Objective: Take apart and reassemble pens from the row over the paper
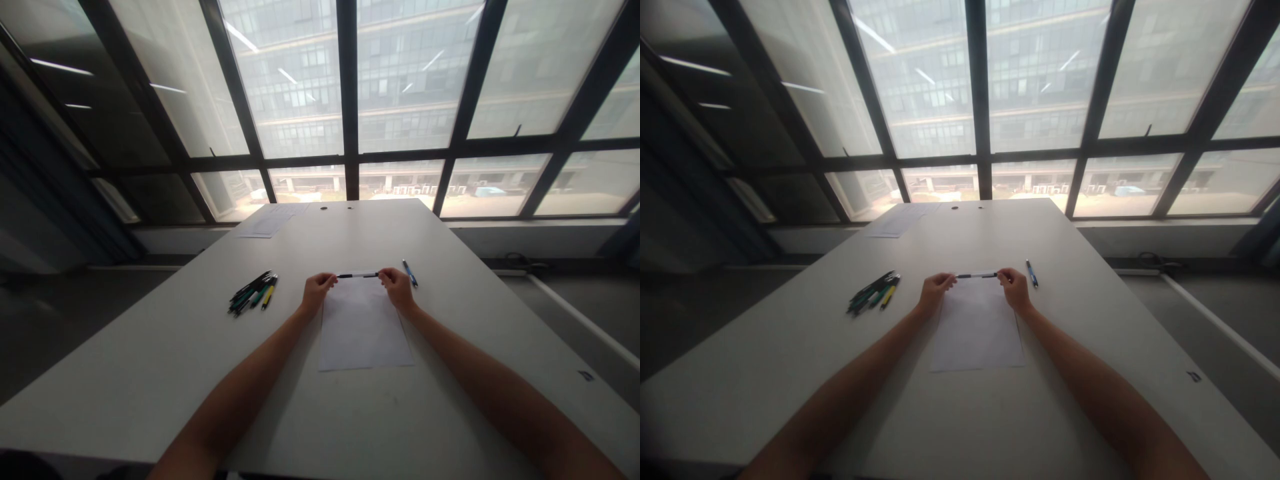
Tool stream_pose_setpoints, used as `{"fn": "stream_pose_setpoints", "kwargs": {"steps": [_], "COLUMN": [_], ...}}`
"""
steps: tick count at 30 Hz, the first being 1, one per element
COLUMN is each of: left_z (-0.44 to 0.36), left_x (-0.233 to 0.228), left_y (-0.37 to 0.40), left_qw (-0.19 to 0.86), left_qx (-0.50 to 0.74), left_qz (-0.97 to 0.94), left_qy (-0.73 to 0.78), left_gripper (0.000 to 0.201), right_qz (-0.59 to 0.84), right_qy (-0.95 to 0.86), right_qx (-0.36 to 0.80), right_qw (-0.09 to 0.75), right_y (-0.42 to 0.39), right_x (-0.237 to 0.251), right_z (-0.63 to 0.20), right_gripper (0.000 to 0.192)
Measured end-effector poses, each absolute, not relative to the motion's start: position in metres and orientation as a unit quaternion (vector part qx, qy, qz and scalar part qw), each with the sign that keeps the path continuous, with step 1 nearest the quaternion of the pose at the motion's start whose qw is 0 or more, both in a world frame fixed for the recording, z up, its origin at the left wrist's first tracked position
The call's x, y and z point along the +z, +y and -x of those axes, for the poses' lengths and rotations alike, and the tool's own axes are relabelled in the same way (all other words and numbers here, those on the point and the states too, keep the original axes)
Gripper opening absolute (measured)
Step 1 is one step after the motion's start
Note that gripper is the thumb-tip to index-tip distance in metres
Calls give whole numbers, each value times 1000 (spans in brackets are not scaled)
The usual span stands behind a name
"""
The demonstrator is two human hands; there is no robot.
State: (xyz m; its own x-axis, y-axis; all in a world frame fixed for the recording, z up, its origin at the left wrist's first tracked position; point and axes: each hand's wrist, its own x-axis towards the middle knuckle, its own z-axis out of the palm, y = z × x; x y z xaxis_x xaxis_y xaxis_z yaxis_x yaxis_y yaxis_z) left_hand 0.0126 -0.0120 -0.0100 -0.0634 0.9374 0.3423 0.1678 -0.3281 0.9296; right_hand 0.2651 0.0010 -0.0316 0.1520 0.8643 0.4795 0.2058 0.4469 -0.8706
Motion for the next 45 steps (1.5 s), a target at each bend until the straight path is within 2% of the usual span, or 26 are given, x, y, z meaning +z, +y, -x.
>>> {"fn": "stream_pose_setpoints", "kwargs": {"steps": [45], "left_z": [-13], "left_x": [-9], "left_y": [-13], "left_qw": [348], "left_qx": [561], "left_qz": [-586], "left_qy": [471], "left_gripper": [32], "right_qz": [454], "right_qy": [-612], "right_qx": [252], "right_qw": [597], "right_y": [-4], "right_x": [-27], "right_z": [-264], "right_gripper": [30]}}
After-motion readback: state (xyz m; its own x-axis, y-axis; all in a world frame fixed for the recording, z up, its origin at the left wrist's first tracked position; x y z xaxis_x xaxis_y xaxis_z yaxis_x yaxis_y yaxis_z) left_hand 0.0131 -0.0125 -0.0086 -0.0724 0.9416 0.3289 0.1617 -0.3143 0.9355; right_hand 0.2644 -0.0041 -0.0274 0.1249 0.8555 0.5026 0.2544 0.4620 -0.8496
